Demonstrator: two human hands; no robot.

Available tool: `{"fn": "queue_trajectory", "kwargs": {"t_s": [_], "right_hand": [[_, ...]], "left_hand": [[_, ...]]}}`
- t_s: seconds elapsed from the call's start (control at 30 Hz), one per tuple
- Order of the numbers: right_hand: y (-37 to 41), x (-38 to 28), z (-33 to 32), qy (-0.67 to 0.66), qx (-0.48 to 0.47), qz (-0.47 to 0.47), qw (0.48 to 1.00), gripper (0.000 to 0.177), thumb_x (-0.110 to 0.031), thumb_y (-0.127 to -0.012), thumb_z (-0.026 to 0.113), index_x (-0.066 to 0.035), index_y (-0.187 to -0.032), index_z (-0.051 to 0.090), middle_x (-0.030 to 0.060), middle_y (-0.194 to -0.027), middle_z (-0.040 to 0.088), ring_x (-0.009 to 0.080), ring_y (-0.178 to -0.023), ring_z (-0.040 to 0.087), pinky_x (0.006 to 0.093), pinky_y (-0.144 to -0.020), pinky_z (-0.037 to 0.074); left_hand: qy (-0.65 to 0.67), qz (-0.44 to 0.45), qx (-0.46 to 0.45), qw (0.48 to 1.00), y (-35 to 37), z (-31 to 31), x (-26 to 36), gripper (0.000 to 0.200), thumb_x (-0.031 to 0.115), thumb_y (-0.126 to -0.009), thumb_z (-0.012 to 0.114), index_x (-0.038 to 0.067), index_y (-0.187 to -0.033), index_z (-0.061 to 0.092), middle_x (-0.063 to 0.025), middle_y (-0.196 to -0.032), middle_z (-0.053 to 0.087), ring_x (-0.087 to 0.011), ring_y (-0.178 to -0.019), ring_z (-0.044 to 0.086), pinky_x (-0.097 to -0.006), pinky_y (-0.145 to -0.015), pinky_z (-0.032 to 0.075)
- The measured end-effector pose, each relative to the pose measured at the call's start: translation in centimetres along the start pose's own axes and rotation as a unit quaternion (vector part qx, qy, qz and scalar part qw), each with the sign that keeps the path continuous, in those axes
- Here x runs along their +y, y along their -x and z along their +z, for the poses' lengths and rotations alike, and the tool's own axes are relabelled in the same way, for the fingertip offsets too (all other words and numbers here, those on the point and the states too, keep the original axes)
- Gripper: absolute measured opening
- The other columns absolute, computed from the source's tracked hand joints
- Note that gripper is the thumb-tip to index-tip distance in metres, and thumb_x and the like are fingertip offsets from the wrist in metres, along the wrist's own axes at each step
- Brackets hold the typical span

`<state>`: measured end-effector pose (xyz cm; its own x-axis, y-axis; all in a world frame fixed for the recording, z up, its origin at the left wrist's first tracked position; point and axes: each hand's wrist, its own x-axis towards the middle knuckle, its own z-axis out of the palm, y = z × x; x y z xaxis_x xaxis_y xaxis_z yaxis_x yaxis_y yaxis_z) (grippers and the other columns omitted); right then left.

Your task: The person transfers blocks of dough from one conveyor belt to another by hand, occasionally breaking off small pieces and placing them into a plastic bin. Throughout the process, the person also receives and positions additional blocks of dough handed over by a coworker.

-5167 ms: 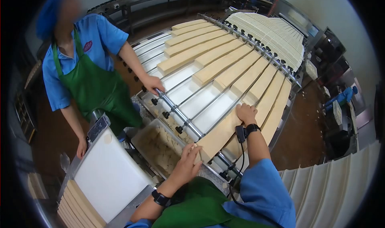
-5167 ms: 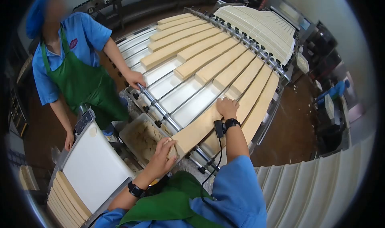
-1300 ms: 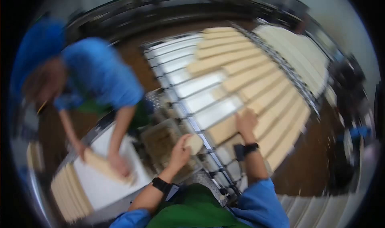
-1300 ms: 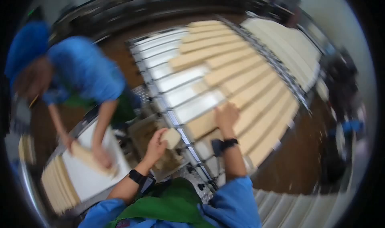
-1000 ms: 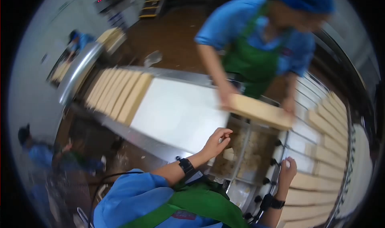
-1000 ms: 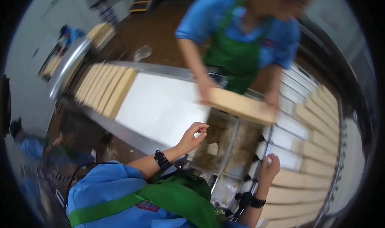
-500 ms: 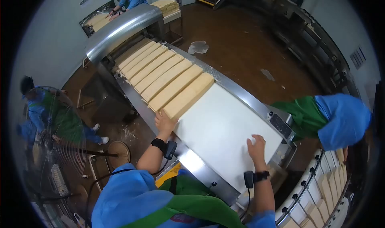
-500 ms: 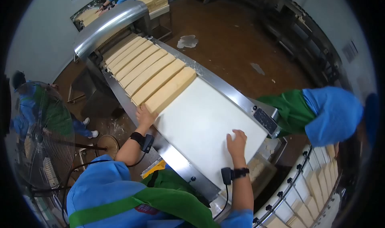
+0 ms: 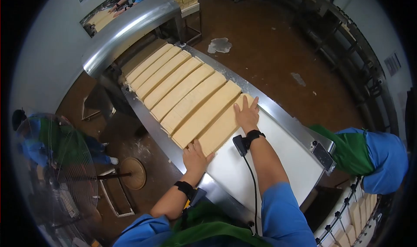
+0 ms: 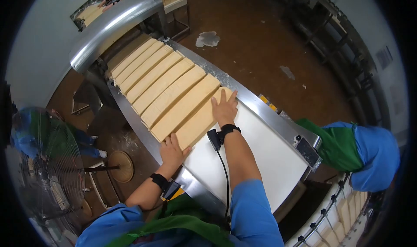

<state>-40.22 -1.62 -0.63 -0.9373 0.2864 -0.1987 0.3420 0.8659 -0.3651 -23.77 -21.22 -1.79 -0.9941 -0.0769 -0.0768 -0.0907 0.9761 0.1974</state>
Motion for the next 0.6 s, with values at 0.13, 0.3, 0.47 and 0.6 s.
{"fn": "queue_trajectory", "kwargs": {"t_s": [0.13,0.3,0.47,0.6], "right_hand": [[-0.1,-1.7,-0.4,0.010,-0.017,0.039,0.999,0.072,-0.054,-0.085,0.055,-0.016,-0.143,0.037,0.0268,-0.151,0.016,0.0436,-0.122,0.045,0.0477,-0.100,0.041],[2.7,0.9,-2.7,-0.069,0.024,0.119,0.990,0.070,-0.043,-0.077,0.064,-0.005,-0.131,0.043,0.0291,-0.140,0.027,0.0478,-0.112,0.050,0.0495,-0.097,0.044],[9.8,11.6,-5.5,-0.078,0.121,0.244,0.959,0.079,-0.042,-0.071,0.068,-0.001,-0.133,0.039,0.0286,-0.135,0.029,0.0493,-0.109,0.050,0.0506,-0.093,0.045],[17.9,22.1,-9.0,-0.081,0.173,0.348,0.918,0.090,-0.046,-0.071,0.067,0.002,-0.139,0.031,0.0342,-0.149,0.008,0.0510,-0.110,0.051,0.0498,-0.093,0.046]], "left_hand": [[-0.036,0.000,-0.025,0.999,-0.2,0.4,-0.1,0.095,0.062,-0.072,0.068,-0.002,-0.135,0.039,-0.0175,-0.114,0.051,-0.0322,-0.097,0.052,-0.0395,-0.080,0.047],[-0.024,0.042,-0.003,0.999,0.6,0.5,0.2,0.094,0.056,-0.070,0.073,-0.003,-0.134,0.037,-0.0183,-0.109,0.053,-0.0336,-0.093,0.054,-0.0408,-0.081,0.047],[0.074,0.199,-0.119,0.970,4.7,-1.7,4.4,0.088,0.048,-0.070,0.076,-0.002,-0.132,0.037,-0.0222,-0.111,0.050,-0.0379,-0.092,0.055,-0.0432,-0.080,0.048],[0.223,0.288,-0.318,0.875,10.1,-1.2,8.8,0.088,0.038,-0.072,0.077,-0.003,-0.133,0.029,-0.0262,-0.115,0.043,-0.0431,-0.092,0.054,-0.0501,-0.076,0.050]]}}
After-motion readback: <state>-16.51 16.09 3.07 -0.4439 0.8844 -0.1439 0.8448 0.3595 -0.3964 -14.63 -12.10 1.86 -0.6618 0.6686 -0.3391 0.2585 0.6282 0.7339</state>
